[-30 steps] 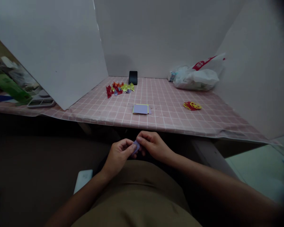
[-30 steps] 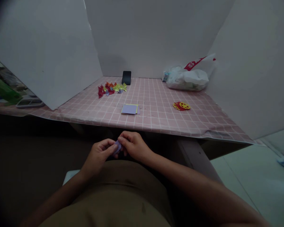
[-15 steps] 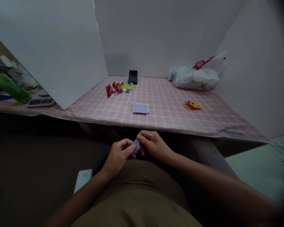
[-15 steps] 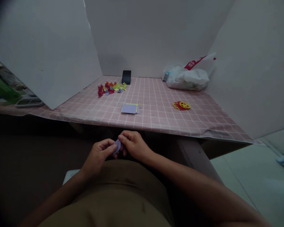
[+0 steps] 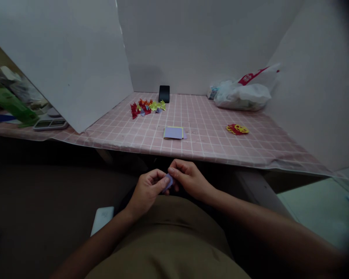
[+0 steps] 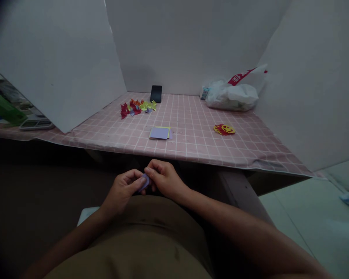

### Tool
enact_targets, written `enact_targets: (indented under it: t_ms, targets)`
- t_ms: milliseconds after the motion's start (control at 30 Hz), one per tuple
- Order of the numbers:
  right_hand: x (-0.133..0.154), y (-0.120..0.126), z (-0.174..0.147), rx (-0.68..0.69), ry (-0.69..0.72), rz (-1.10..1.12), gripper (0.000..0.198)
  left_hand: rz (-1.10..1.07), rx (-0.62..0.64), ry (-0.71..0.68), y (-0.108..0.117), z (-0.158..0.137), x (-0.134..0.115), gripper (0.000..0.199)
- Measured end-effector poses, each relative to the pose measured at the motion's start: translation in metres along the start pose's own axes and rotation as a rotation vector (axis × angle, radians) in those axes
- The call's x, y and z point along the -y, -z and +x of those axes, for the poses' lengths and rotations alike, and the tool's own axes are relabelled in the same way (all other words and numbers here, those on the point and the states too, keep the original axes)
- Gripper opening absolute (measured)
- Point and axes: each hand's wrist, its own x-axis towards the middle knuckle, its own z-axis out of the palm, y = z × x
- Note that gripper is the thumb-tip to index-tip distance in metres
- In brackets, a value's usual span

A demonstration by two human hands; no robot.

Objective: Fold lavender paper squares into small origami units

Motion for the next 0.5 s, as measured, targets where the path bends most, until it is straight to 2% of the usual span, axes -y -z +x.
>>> enact_targets:
  t_ms: [100,200,367,500]
  targets:
    - [-0.0001,0.0003,0.0009,0.041,-0.012,0.042,0.03,-0.009,-0.023,-0.017,0.0005,0.0011,0.0035,0.021]
    - [0.0006,0.0019,0.0009,0.046,0.003,-0.011,0.03,0.011,-0.027,-0.019,0.0006,0.0017,0.0062,0.022]
    - [0.0034,0.0035,-0.0017,-0.012,0.084,-0.126,0.031,-0.026,0.02,0.003,0.0011,0.0009,0.0062,0.018]
    - [0.0013,0.0013,-0.002,-0.043,0.072,-0.099,0.03,-0.028,-0.002,-0.004,0.0014,0.0012,0.0053,0.018]
